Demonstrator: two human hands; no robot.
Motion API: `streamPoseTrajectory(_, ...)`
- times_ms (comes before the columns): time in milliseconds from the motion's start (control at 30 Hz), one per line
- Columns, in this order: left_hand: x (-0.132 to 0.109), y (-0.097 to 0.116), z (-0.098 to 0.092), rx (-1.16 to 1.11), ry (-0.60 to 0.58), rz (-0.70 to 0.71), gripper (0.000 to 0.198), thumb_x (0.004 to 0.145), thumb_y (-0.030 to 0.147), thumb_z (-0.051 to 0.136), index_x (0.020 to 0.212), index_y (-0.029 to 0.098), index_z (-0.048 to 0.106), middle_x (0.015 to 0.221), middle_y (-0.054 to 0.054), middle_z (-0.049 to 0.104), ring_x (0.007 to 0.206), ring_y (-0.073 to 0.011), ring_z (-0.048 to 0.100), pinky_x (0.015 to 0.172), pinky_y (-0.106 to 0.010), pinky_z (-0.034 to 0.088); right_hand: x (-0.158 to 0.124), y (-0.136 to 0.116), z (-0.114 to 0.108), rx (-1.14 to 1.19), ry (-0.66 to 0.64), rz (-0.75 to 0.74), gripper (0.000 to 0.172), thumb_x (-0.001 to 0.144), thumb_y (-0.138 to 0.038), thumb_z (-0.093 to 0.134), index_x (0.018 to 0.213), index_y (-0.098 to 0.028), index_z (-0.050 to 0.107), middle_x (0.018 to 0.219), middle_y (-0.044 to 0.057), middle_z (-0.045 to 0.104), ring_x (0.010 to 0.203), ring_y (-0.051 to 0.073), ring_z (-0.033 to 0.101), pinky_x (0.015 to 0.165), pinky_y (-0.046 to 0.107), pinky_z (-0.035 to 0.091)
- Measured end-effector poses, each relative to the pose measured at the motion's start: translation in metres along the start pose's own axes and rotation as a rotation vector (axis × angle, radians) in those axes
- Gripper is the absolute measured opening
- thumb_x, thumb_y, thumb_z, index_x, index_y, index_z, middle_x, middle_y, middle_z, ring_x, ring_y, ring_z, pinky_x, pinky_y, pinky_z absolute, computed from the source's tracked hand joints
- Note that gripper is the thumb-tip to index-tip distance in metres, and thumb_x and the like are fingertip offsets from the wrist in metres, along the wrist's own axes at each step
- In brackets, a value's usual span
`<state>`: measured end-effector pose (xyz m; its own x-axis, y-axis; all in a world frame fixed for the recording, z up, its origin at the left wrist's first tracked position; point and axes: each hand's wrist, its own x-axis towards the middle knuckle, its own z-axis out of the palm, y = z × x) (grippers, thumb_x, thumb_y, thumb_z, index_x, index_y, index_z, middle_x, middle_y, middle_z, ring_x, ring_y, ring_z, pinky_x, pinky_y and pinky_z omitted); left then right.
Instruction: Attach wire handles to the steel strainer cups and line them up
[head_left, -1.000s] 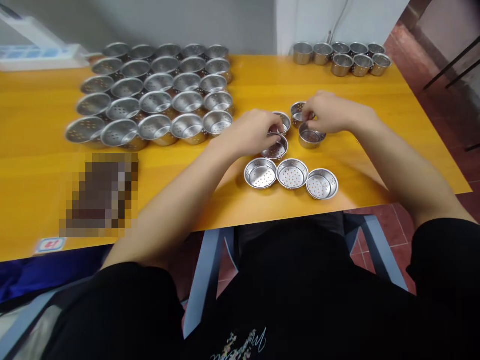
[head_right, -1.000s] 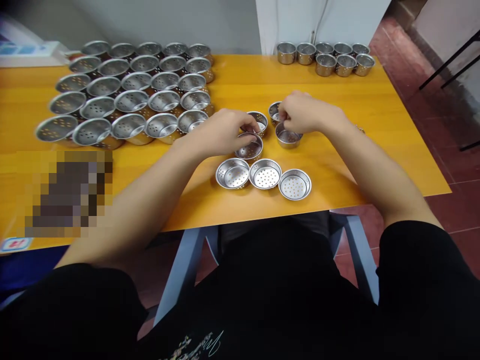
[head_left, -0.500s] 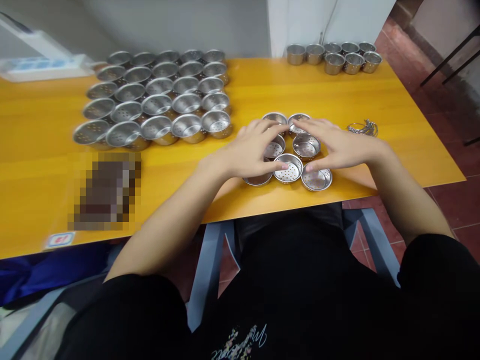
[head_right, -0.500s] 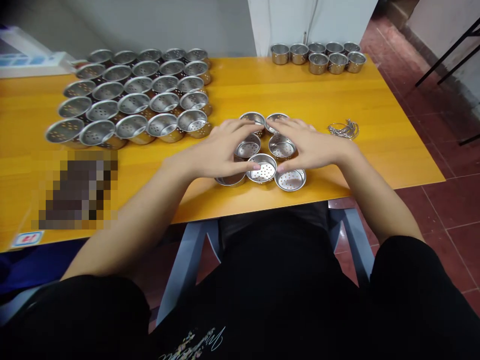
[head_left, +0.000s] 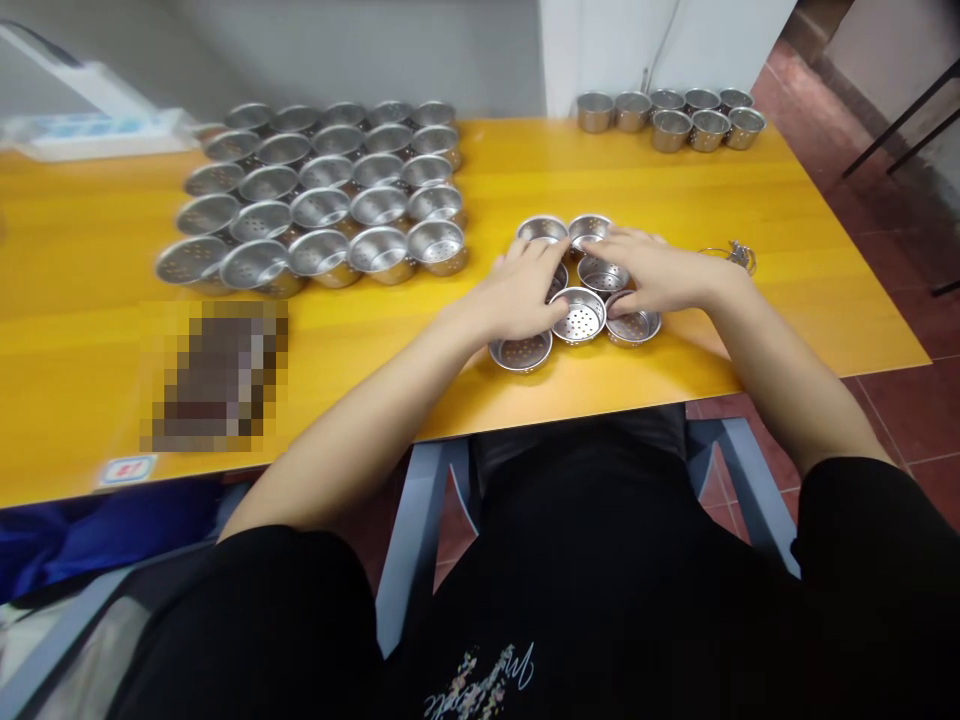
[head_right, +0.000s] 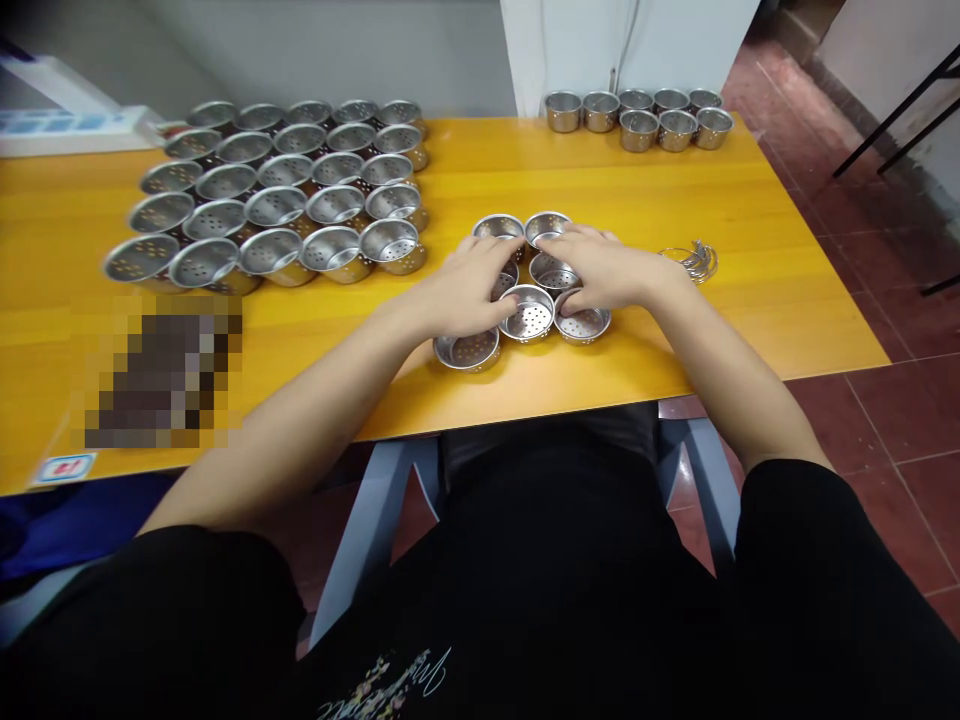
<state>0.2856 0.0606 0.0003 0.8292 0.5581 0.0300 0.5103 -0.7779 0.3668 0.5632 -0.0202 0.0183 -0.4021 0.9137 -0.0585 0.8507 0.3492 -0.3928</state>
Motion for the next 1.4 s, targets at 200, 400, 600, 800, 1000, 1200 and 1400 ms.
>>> streamPoseTrajectory(200,0.006,-0.014,0.002,-0.040,0.078,0.073,0.093,0.096,0.047,0.064,0.181,0.015,0.045,0.174,-0.024,0.060,0.158,-0.0480,0.055,0.139,-0.073,0.041,0.013,0.006,-0.001,-0.003,0.034,-0.006,0.113,0.083,-0.043,0.095,0.186,-0.044,0.046,0.186,0.001,0.055,0.177,0.050,0.041,0.147,0.077,0.034)
streamPoseTrajectory(400,-0.007,-0.011,-0.010,-0.094,0.128,0.068,0.092,0.106,0.079,0.057,0.180,0.025,0.048,0.185,-0.022,0.049,0.171,-0.0506,0.043,0.143,-0.076,0.034,-0.015,0.001,-0.017,0.091,0.099,-0.024,0.114,0.085,-0.055,0.097,0.186,-0.038,0.047,0.193,0.005,0.045,0.182,0.050,0.032,0.149,0.076,0.026)
streamPoseTrajectory(600,-0.068,0.005,-0.047,-0.138,0.171,0.083,0.084,0.110,0.072,0.062,0.179,0.026,0.047,0.178,-0.018,0.054,0.169,-0.0445,0.049,0.148,-0.069,0.034,-0.082,0.001,-0.046,0.245,0.501,0.235,0.061,0.100,-0.042,0.081,0.160,-0.028,0.075,0.152,0.014,0.081,0.140,0.038,0.077,0.123,0.057,0.061)
streamPoseTrajectory(800,-0.135,0.015,-0.017,-0.223,0.280,-0.070,0.080,0.104,0.069,0.073,0.172,0.035,0.049,0.176,-0.014,0.056,0.164,-0.0446,0.057,0.141,-0.070,0.049,-0.137,0.034,-0.026,0.238,0.784,0.575,0.012,0.091,-0.028,0.083,0.100,-0.021,0.086,0.088,0.011,0.081,0.076,0.023,0.070,0.079,0.043,0.056)
streamPoseTrajectory(1000,-0.138,0.008,0.024,-0.382,0.298,-0.196,0.112,0.090,0.071,0.088,0.177,0.032,0.030,0.185,-0.021,0.044,0.155,-0.0458,0.066,0.132,-0.070,0.060,-0.140,0.060,-0.013,0.154,0.670,0.667,0.009,0.084,-0.030,0.084,0.093,-0.031,0.082,0.086,0.004,0.076,0.074,0.024,0.062,0.084,0.047,0.053)
streamPoseTrajectory(1200,-0.129,0.010,0.036,-0.296,0.319,-0.181,0.113,0.090,0.069,0.089,0.178,0.029,0.030,0.185,-0.021,0.046,0.170,-0.0483,0.051,0.145,-0.073,0.042,-0.135,0.074,-0.002,0.102,0.555,0.578,0.013,0.087,-0.041,0.083,0.096,-0.032,0.079,0.107,0.011,0.075,0.086,0.029,0.062,0.099,0.056,0.054)
streamPoseTrajectory(1400,-0.126,0.013,0.040,-0.265,0.323,-0.182,0.108,0.094,0.068,0.084,0.180,0.031,0.029,0.187,-0.019,0.046,0.167,-0.0494,0.051,0.141,-0.073,0.044,-0.132,0.062,0.003,0.140,0.607,0.687,0.011,0.085,-0.046,0.078,0.087,-0.036,0.076,0.083,0.008,0.067,0.081,0.032,0.059,0.093,0.061,0.053)
